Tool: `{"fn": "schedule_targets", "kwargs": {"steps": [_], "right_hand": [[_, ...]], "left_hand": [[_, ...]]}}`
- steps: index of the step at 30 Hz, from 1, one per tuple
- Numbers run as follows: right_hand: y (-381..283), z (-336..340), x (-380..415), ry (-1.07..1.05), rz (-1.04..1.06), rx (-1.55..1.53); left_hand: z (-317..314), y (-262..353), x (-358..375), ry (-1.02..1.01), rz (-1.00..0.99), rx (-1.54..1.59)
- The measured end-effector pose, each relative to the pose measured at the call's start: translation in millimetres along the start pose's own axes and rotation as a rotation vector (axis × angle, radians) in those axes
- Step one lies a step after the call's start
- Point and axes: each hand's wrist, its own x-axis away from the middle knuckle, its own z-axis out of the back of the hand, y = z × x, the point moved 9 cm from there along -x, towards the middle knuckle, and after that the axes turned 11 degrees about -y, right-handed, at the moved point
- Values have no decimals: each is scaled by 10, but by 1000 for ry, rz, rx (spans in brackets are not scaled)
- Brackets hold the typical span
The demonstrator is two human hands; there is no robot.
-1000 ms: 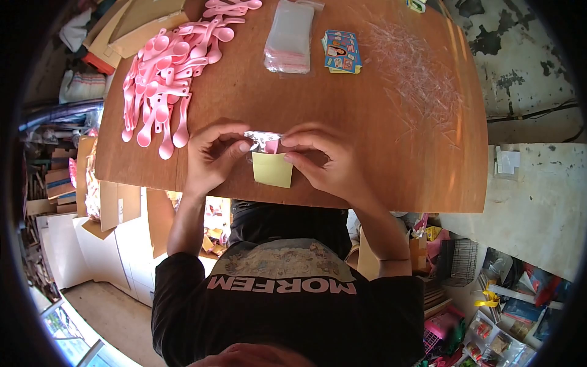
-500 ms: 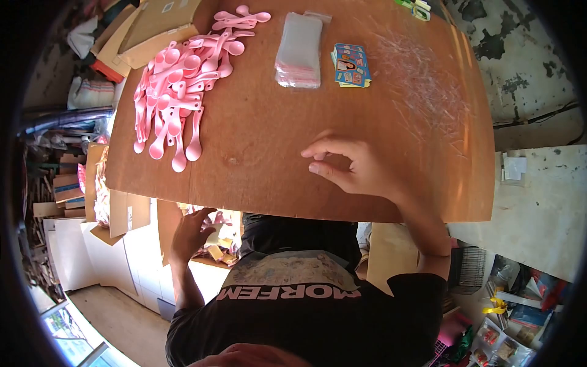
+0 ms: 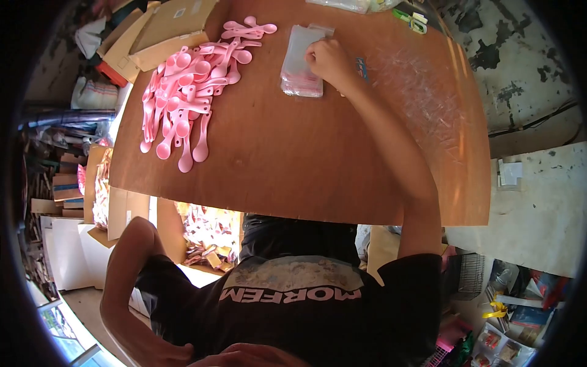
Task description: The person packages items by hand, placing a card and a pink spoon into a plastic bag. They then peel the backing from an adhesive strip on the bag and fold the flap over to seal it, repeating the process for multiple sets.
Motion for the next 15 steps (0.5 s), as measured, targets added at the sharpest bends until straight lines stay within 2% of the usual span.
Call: {"fn": "schedule_targets", "kwargs": {"steps": [2,9,12,14,15], "right_hand": [[220,-225,-94,-95,-114,-20],[242,-240,-56,-18,-213,-1],[153,-53,36,112,-181,-89],[-140,144,225,168,33,-82],[-290,216,335,121,59,-94]], "left_hand": [[19,7,-105,8,-49,-54],[-167,118,-244,42,-172,-203],[-132,-12,-216,135,-170,-47],[-119,-194,-116,52,-148,43],[-20,-363,33,53,-141,44]]}}
